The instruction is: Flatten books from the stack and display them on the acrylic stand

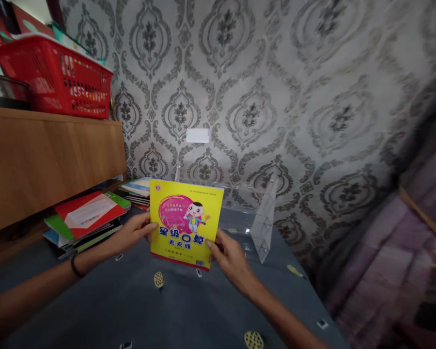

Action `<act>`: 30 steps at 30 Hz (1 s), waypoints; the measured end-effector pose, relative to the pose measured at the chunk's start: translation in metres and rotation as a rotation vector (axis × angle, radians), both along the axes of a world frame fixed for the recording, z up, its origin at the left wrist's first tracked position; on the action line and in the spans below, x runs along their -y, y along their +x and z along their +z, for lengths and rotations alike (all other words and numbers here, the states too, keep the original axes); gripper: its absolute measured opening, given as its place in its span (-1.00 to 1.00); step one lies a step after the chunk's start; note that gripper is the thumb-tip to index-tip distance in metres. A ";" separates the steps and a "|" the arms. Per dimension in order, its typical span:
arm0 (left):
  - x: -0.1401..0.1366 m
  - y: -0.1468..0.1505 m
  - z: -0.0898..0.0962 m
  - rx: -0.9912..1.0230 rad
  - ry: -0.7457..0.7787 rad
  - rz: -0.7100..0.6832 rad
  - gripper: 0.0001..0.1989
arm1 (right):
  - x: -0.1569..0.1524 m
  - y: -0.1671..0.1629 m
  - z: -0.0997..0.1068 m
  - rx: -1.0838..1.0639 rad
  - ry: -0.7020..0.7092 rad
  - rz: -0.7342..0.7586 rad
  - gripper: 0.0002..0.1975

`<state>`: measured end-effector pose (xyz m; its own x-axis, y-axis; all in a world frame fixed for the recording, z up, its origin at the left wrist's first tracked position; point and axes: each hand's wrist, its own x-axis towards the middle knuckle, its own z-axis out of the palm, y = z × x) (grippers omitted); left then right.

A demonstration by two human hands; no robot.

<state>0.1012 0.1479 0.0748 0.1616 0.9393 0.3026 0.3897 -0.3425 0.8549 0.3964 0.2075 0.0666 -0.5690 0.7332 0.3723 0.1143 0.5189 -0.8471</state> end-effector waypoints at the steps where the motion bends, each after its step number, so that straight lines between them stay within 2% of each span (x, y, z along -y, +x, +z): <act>1: -0.008 -0.001 0.013 -0.033 0.026 0.005 -0.63 | -0.006 0.001 0.014 -0.007 0.028 0.004 -0.56; 4: -0.036 -0.005 0.065 -0.105 0.101 0.008 -0.69 | -0.029 0.004 0.065 -0.033 0.107 0.006 -0.58; 8: -0.075 -0.003 0.150 -0.108 0.174 0.021 -0.76 | -0.070 0.005 0.139 -0.040 0.256 -0.060 -0.62; 10: -0.091 0.003 0.188 -0.107 0.214 0.070 -0.77 | -0.090 0.004 0.172 -0.043 0.324 -0.105 -0.69; 12: -0.103 0.010 0.216 -0.115 0.261 0.119 -0.77 | -0.109 0.001 0.199 -0.066 0.369 -0.148 -0.75; 14: -0.113 0.017 0.233 -0.121 0.305 0.158 -0.76 | -0.125 -0.002 0.217 -0.088 0.400 -0.212 -0.80; 16: -0.124 0.022 0.239 -0.119 0.343 0.190 -0.75 | -0.140 -0.004 0.226 -0.098 0.426 -0.258 -0.82; 18: -0.136 0.025 0.237 -0.109 0.366 0.216 -0.74 | -0.152 -0.005 0.229 -0.083 0.440 -0.279 -0.82; 23: -0.169 0.019 0.222 -0.067 0.363 0.199 -0.72 | -0.178 -0.009 0.220 -0.046 0.435 -0.348 -0.85; 30: -0.198 0.005 0.209 -0.045 0.337 0.181 -0.71 | -0.194 -0.020 0.208 -0.072 0.379 -0.301 -0.82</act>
